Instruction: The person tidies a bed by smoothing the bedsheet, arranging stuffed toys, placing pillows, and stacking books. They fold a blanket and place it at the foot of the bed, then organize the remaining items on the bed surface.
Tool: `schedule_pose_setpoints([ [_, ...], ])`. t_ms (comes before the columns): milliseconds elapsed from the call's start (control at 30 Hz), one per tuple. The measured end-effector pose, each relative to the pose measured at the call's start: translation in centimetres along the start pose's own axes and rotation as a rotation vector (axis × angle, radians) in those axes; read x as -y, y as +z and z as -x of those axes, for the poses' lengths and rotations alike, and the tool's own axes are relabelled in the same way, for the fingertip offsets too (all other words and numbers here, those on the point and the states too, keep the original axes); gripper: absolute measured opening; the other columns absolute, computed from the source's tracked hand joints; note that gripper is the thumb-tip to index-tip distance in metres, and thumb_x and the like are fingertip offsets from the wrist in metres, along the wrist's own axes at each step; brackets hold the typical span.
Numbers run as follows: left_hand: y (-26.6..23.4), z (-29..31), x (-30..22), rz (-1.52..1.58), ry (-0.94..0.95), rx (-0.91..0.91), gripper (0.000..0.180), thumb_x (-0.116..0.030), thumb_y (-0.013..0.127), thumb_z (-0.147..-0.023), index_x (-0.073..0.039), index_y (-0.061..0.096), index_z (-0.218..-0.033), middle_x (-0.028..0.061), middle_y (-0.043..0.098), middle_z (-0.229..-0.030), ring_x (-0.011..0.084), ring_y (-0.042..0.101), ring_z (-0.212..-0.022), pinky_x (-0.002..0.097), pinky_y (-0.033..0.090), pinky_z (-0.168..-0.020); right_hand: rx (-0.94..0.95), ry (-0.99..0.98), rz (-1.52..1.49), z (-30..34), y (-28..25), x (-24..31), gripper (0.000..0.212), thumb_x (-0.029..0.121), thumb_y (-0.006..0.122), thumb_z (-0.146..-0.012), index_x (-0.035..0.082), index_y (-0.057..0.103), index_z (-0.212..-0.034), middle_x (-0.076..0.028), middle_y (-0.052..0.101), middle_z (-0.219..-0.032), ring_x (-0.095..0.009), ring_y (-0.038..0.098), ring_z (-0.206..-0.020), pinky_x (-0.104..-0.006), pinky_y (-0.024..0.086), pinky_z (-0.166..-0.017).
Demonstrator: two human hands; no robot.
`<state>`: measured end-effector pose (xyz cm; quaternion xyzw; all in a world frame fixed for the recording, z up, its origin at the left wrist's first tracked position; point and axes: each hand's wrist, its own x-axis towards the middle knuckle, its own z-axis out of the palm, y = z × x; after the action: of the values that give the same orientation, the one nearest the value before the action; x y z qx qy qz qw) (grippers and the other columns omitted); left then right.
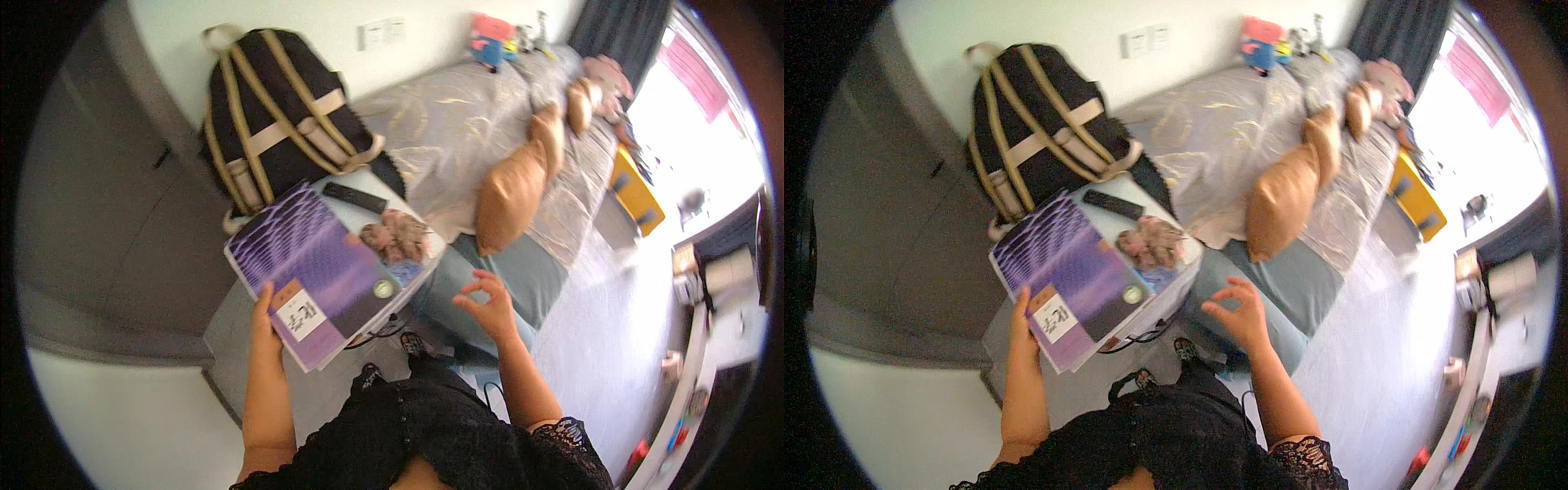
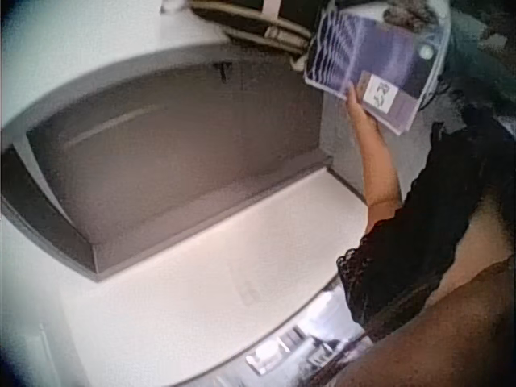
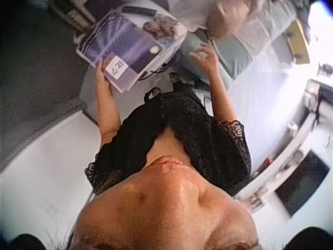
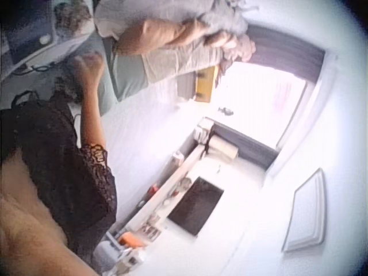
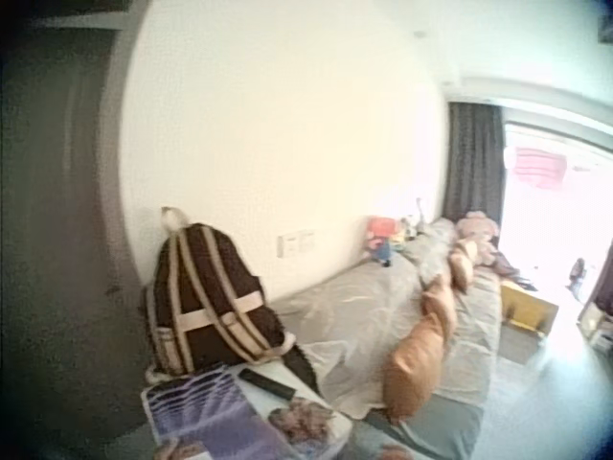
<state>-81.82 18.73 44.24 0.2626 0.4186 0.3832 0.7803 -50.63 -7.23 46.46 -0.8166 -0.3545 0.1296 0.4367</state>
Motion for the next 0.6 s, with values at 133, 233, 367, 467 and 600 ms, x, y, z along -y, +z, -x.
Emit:
schedule_pose_setpoints([
  [133, 1.2, 1.6, -0.1, -0.056, 0.055, 0.0, 0.078, -0.055, 0.062, -0.08, 0.002, 0.04, -0.129, 0.019, 0.05, -0.123, 0.0306, 0.052, -0.112, 0.0419, 0.043, -0.094, 0.684, -0.035, 0.081, 4.0, -4.5, -0.7, 0.048, 0.037, 0.075, -0.069, 0.005, 0.066, -0.103, -0.02, 0.053, -0.124, -0.033, 0.05, -0.114, -0.0373, 0.04, -0.096],
  [233, -0.5, 0.4, -1.4, -0.152, 0.18, 0.009, 0.089, -0.059, 0.058, -0.081, -0.001, 0.025, -0.139, 0.02, 0.04, -0.134, 0.0315, 0.04, -0.125, 0.0446, 0.034, -0.103, 0.844, 0.001, 0.134, 7.5, -6.1, -0.5, 0.068, 0.041, 0.071, -0.073, 0.004, 0.05, -0.127, -0.02, 0.049, -0.129, -0.034, 0.047, -0.119, -0.0384, 0.039, -0.098],
  [367, 3.1, 3.3, -1.3, -0.738, 0.802, -0.595, 0.077, -0.047, 0.06, -0.085, -0.004, 0.025, -0.139, 0.0172, 0.026, -0.143, 0.029, 0.028, -0.132, 0.0438, 0.033, -0.104, 0.782, 0.047, 0.095, 11.0, -9.1, -3.8, 0.054, 0.046, 0.067, -0.076, 0.002, 0.065, -0.106, -0.022, 0.047, -0.131, -0.036, 0.047, -0.119, -0.0375, 0.038, -0.1],
  [467, 9.3, 9.0, 3.1, -0.848, 1.098, -0.472, 0.064, -0.033, 0.057, -0.089, -0.004, 0.026, -0.137, 0.0145, 0.028, -0.143, 0.0279, 0.029, -0.132, 0.045, 0.022, -0.109, 0.758, 0.06, 0.122, 13.0, -13.2, -6.3, 0.062, 0.043, 0.068, -0.076, 0.005, 0.054, -0.122, -0.021, 0.045, -0.133, -0.035, 0.046, -0.12, -0.0387, 0.038, -0.099],
  [600, 16.5, 12.2, 11.5, -0.833, 1.218, 0.124, 0.059, -0.019, 0.059, -0.088, 0.0, 0.027, -0.134, 0.0176, 0.031, -0.14, 0.029, 0.03, -0.13, 0.0456, 0.017, -0.109, 0.568, -0.009, 0.132, 16.7, -17.4, -10.5, 0.073, 0.04, 0.068, -0.077, 0.008, 0.039, -0.136, -0.019, 0.045, -0.133, -0.035, 0.046, -0.118, -0.0402, 0.039, -0.098],
])
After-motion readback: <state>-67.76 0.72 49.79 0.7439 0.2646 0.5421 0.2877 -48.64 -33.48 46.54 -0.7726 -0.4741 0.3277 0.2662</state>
